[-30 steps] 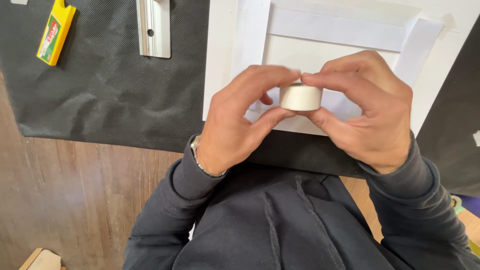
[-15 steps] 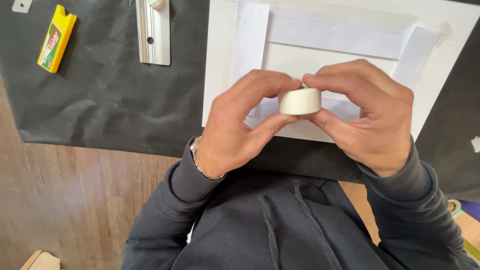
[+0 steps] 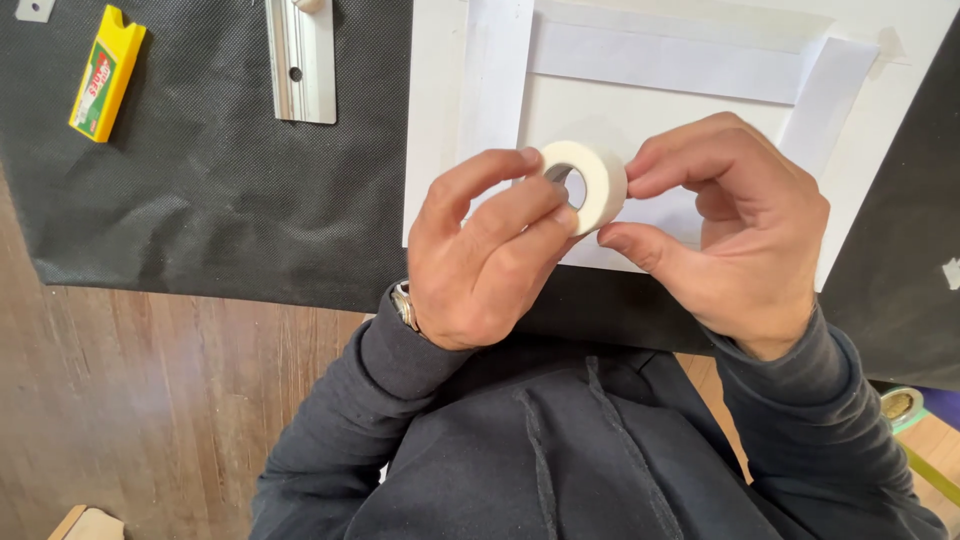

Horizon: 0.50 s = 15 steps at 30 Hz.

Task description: Applying adhesive strips to secure an item onto a backing board.

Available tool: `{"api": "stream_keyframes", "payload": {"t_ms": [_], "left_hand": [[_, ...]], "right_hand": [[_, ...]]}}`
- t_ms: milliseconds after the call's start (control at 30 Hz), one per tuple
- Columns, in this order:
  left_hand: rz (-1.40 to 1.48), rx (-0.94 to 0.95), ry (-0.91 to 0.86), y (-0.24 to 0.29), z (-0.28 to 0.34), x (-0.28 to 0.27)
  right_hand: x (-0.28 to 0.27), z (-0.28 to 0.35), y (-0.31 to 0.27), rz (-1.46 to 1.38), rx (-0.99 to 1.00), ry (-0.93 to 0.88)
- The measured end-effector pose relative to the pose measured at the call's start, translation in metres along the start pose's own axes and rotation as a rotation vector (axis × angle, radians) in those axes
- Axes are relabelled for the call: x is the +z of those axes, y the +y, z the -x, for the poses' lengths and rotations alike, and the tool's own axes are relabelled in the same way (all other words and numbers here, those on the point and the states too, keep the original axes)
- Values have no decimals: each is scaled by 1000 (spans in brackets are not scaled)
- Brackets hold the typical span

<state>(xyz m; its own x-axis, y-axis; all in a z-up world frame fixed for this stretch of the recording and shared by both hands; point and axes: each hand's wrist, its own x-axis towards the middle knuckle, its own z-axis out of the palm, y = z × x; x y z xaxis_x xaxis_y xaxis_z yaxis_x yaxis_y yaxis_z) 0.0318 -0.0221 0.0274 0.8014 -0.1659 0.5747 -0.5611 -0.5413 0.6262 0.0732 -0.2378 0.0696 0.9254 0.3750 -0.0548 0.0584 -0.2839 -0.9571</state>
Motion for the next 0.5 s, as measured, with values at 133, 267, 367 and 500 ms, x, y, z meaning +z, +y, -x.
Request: {"api": "stream_keyframes", "payload": {"t_ms": [133, 267, 367, 500], "left_hand": [[-54, 82, 5, -1, 1, 0], [-78, 123, 41, -2, 6, 4], [-83, 118, 36, -3, 5, 4], [-70, 162, 22, -4, 4, 2]], "right_hand": [[2, 1, 2, -97, 12, -5], [2, 6, 6, -80, 50, -2], [1, 9, 11, -113, -13, -43], [-1, 7, 10, -202, 41, -90]]}}
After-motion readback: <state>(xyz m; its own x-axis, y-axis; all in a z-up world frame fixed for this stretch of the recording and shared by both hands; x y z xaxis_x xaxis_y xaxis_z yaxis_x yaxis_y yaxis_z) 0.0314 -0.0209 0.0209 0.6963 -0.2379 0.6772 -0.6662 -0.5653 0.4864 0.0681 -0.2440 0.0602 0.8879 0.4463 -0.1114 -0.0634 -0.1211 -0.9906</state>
